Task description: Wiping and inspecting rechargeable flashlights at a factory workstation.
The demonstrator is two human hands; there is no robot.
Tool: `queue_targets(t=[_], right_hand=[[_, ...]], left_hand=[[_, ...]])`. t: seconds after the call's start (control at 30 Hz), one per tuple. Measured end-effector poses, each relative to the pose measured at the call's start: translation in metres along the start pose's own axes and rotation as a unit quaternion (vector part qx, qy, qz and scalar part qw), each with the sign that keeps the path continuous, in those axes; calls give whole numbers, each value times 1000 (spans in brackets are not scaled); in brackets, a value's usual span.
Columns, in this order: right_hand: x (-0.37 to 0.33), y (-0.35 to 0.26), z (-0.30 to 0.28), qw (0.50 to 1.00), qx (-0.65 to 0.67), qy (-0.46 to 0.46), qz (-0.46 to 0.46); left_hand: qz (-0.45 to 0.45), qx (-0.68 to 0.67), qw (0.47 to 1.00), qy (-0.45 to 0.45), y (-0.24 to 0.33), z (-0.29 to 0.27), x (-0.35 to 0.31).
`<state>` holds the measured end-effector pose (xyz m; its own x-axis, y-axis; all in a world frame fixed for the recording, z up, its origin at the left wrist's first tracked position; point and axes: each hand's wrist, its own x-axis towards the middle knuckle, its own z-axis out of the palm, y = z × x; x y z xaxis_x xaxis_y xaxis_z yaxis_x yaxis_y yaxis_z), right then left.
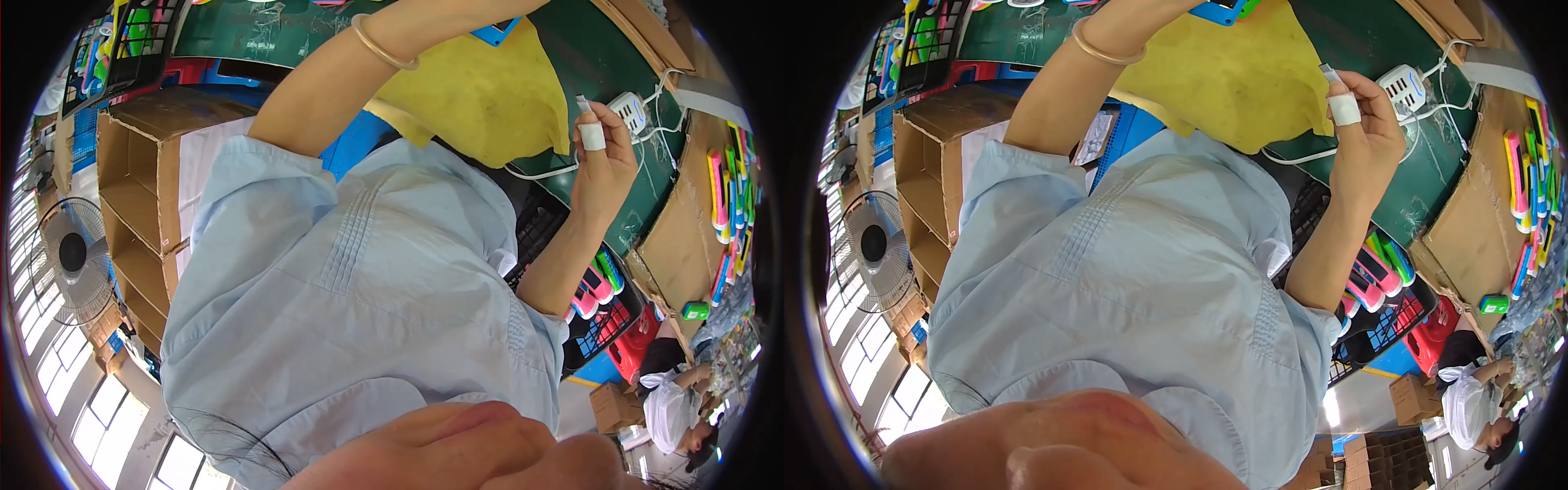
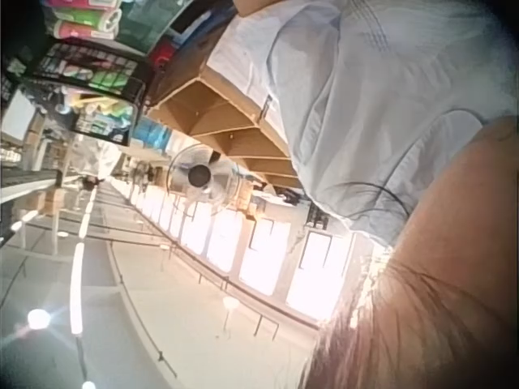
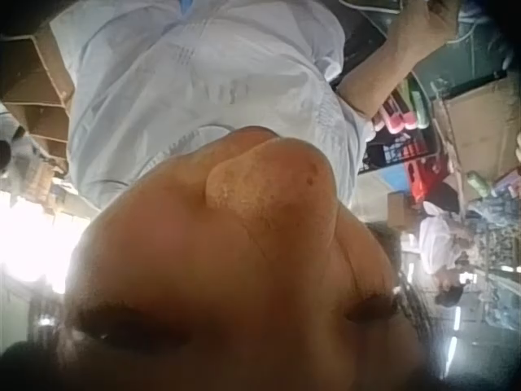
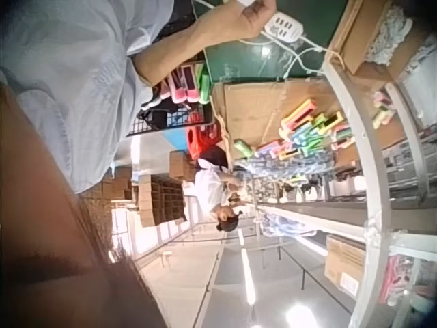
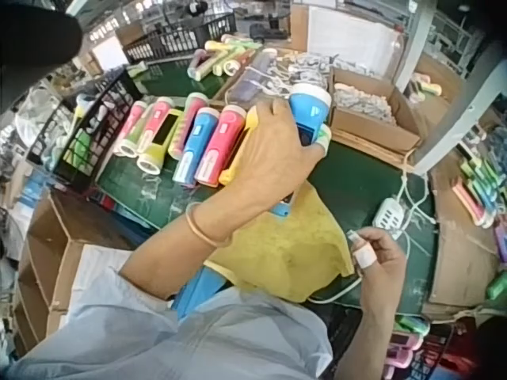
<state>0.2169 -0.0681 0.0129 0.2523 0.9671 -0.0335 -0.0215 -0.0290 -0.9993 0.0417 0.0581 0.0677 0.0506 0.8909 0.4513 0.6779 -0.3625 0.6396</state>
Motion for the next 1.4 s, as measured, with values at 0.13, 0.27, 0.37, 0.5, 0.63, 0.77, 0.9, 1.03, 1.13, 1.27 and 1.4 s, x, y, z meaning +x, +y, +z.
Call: queue_targets(t=[0.13,0.27,0.37,0.5,0.63,0.77,0.9,1.03,1.13,1.27,1.4], right_hand=[[4,-17,17,998,32,-1,-59],[8,-35,28,973,-140,-7,-184],[8,-34,31,871,-352,7,-344],[19,-34,25,887,-340,-77,-303],[0,-42,9,936,-55,-333,-94],[-18,-20,37,849,-230,-166,-445],[-34,-8,35,788,-216,-240,-525],[-39,-17,50,837,-225,-94,-490],[-31,-11,72,876,-274,94,-385],[-30,-4,65,928,-271,33,-252],[-23,-14,38,963,-145,-134,-185]], left_hand=[[-264,-630,652,-328,-22,8,-1],[-291,-724,545,-307,-17,17,-31],[-311,-628,654,-284,-15,22,-43],[-243,-548,763,-243,-2,25,-48],[-122,-663,705,-223,-1,9,-48],[-174,-776,569,-207,4,12,-51],[-169,-855,450,-195,-29,22,-47],[-188,-879,398,-184,-8,18,-62],[-106,-884,432,-142,-6,26,-72],[-94,-741,631,-209,-12,25,-76],[-237,-853,394,-247,-19,2,-61]])
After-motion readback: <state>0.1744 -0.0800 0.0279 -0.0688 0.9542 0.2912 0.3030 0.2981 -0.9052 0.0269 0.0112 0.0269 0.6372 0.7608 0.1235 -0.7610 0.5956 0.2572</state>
